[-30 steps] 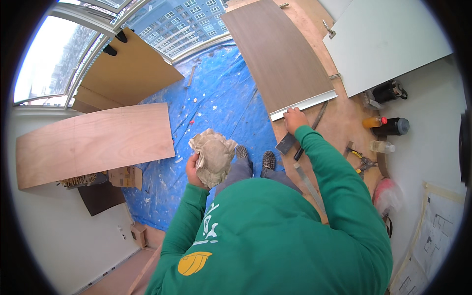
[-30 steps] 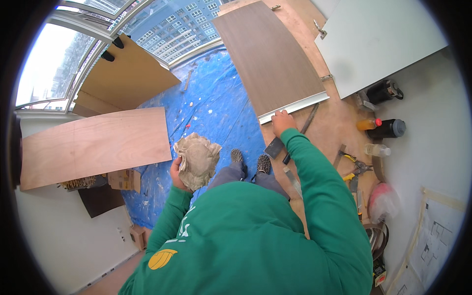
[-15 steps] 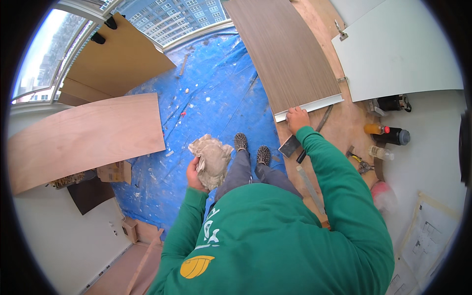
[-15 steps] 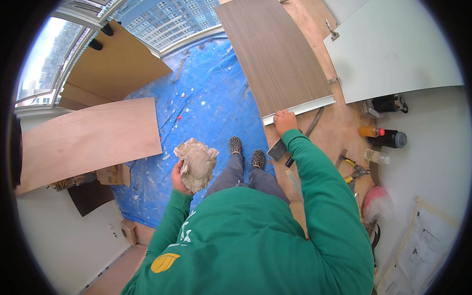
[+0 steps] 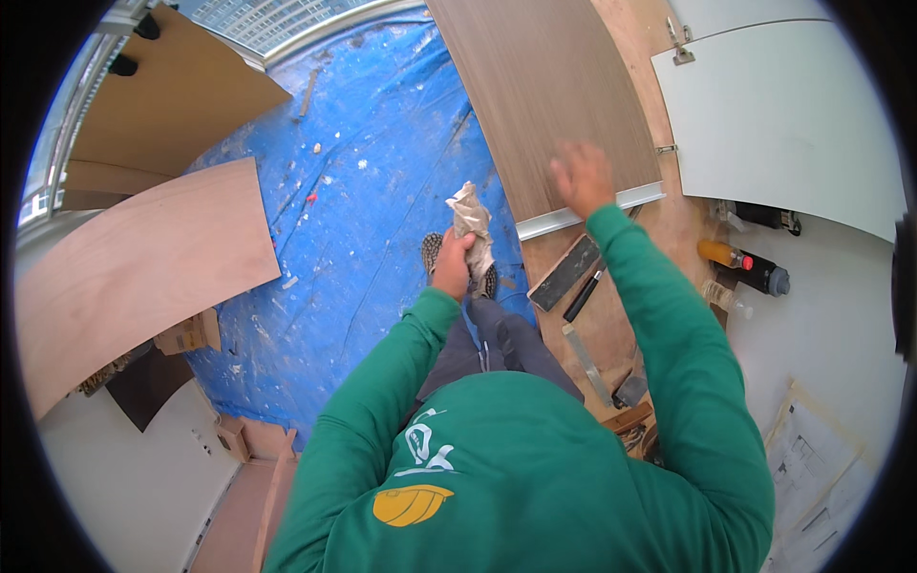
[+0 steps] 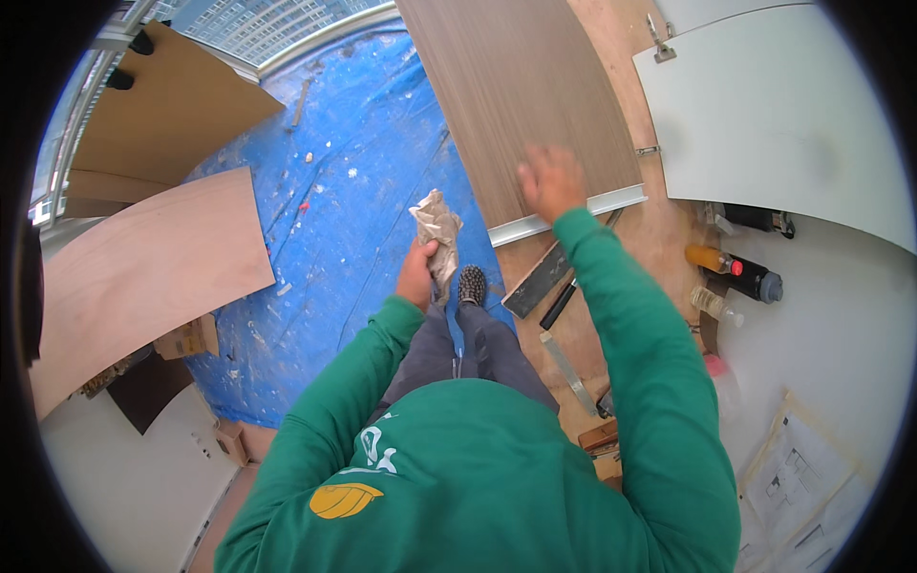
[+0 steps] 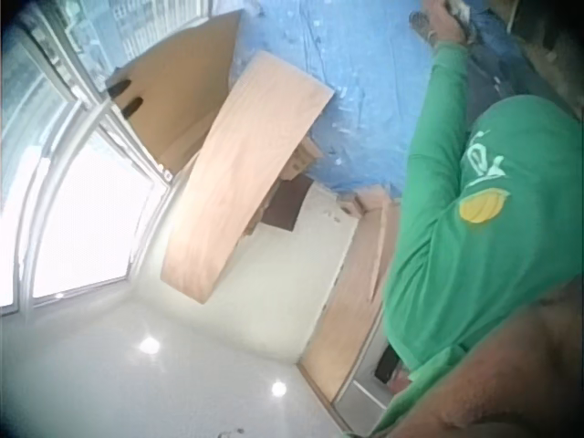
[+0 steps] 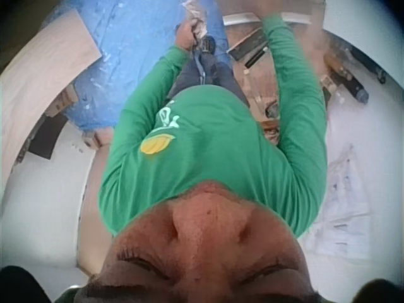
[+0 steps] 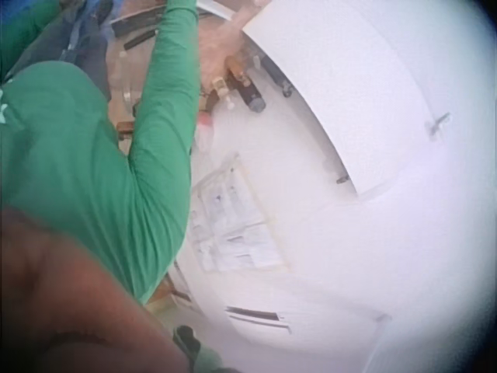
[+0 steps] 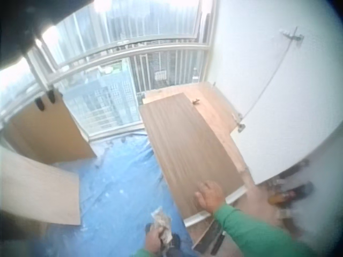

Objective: The person wipes a wooden cabinet door with a cloth, then uses a hammer to tap along the door's edge to seat it into place. The person continues tapping the door edge repeatedly while holding the door steady.

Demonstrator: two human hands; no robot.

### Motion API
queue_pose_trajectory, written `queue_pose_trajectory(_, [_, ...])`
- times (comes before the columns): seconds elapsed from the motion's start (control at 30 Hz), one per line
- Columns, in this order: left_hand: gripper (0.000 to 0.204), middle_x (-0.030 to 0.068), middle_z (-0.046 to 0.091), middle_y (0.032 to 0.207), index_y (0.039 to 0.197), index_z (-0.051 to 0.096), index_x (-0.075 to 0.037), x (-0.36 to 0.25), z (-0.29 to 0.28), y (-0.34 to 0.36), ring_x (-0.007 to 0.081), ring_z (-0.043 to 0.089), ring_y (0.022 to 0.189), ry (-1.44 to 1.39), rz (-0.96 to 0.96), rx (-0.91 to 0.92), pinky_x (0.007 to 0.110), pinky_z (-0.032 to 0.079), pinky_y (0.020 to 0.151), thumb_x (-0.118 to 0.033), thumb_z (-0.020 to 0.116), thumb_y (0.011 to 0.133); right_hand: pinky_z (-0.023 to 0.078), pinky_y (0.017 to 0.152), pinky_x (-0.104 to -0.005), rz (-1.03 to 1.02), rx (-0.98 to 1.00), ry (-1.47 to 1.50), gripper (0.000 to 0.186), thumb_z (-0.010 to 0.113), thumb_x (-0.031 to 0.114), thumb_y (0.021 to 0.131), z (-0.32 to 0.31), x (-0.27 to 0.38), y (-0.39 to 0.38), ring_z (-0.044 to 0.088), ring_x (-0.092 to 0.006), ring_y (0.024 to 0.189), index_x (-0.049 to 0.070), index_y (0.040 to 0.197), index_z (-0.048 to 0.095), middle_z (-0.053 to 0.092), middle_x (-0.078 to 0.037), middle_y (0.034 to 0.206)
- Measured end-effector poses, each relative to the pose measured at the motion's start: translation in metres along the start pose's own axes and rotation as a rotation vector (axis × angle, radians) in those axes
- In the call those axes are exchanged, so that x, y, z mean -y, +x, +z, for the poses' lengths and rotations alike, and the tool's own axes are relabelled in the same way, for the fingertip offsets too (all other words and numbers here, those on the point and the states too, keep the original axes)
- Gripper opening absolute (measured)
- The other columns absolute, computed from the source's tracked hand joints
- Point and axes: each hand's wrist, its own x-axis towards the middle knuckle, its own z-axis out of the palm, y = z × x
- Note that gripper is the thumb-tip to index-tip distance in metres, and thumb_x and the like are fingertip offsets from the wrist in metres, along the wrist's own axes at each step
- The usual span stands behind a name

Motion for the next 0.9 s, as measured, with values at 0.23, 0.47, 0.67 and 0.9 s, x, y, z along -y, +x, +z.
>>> queue_pose_trajectory(0.23, [0.054,0.0210,0.039,0.150,0.147,0.039,0.005,0.037,0.032,0.006,0.0342,0.042,0.138,0.567,0.302,0.016,0.039,0.032,0.117,-0.021,0.051,0.102,0.020,0.122,-0.0559,0.255,-0.170,-0.227,0.060,0.046,0.053,0.102,0.068,-0.053,0.091,0.029,-0.0381,0.147,0.018,0.151,0.047,0.038,-0.017,0.157])
queue_pose_trajectory(0.47, [0.071,0.0250,0.017,0.165,0.156,0.030,0.002,0.052,0.044,0.016,0.0437,0.029,0.149,0.844,0.482,0.081,0.047,0.026,0.121,-0.014,0.060,0.094,0.012,0.125,-0.0550,0.317,-0.058,-0.213,0.064,0.041,0.060,0.102,0.084,-0.059,0.087,0.023,-0.0320,0.153,0.022,0.153,0.043,0.032,-0.012,0.163])
queue_pose_trajectory(0.67, [0.087,0.0281,0.010,0.167,0.161,0.030,-0.017,0.061,0.062,0.024,0.0521,0.024,0.147,1.114,0.484,0.087,0.058,0.021,0.119,-0.014,0.068,0.083,0.012,0.125,-0.0557,0.315,-0.046,-0.245,0.064,0.046,0.059,0.100,0.079,-0.055,0.093,0.024,-0.0322,0.152,0.022,0.153,0.043,0.034,-0.012,0.162])
queue_pose_trajectory(0.9, [0.090,0.0293,0.006,0.168,0.163,0.024,-0.014,0.060,0.063,0.041,0.0484,0.011,0.154,1.262,0.465,0.071,0.060,0.011,0.122,-0.018,0.068,0.085,0.012,0.124,-0.0567,0.310,-0.044,-0.236,0.066,0.047,0.058,0.100,0.083,-0.057,0.091,0.025,-0.0332,0.152,0.021,0.154,0.042,0.033,-0.012,0.163])
